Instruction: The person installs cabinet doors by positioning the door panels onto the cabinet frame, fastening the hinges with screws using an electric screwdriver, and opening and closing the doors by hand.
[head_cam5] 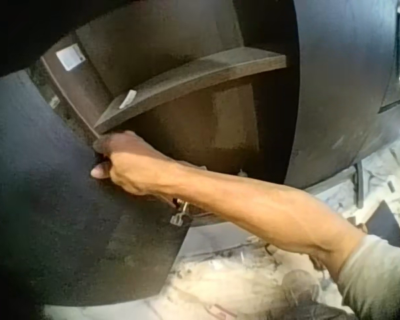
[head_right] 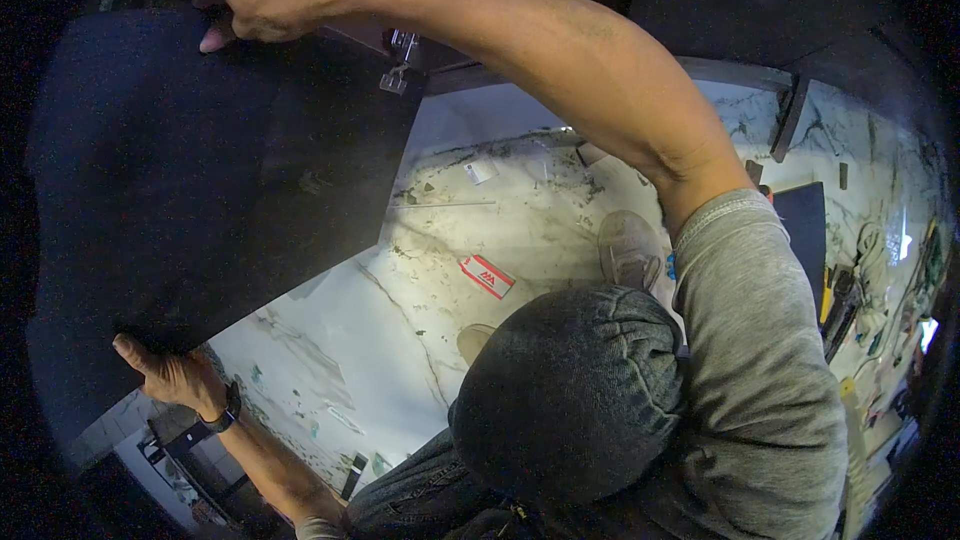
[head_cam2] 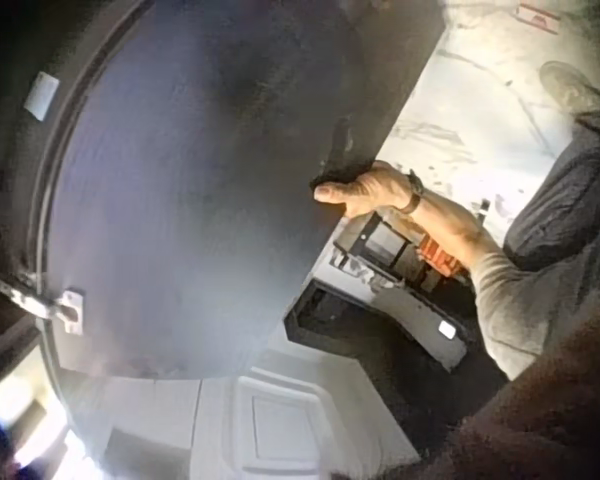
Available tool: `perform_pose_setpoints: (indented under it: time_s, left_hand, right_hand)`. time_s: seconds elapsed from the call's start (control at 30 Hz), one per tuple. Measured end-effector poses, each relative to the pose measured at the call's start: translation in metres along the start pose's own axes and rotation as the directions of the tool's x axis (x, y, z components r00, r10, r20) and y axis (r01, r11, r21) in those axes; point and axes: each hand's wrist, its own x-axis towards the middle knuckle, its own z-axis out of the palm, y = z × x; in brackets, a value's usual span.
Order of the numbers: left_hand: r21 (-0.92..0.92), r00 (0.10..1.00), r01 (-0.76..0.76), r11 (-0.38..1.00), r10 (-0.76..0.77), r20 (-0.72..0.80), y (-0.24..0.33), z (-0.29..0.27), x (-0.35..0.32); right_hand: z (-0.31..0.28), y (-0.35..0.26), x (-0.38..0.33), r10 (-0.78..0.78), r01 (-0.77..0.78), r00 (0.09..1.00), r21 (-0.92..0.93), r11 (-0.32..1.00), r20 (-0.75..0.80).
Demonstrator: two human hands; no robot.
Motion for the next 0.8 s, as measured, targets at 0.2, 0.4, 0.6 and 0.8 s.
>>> perform_pose_setpoints:
  time_s: [0.2, 0.4, 0.6, 0.8]
  left_hand:
    - [0.129, 0.997, -0.081, 0.988, 0.079, 0.016, 0.005, 0.024, -0.006]
    - [0.165, 0.997, -0.054, 0.985, 0.062, -0.042, 0.056, 0.066, 0.004]
    - [0.083, 0.969, -0.228, 0.970, 0.217, 0.120, 0.084, 0.054, -0.004]
    - [0.091, 0.993, -0.090, 0.992, 0.083, 0.084, 0.127, 0.086, -0.033]
  right_hand:
    - [0.035, 0.005, 0.015, 0.096, -0.297, 0.928, -0.564, 0.770, -0.359]
    - [0.040, 0.050, 0.009, -0.135, 0.019, 0.869, -0.241, 0.970, -0.475]
    - [0.049, 0.034, -0.010, -0.026, -0.059, 0.879, -0.164, 0.985, -0.476]
    - [0.034, 0.037, 0.000, -0.027, -0.001, 0.880, -0.060, 0.998, -0.474]
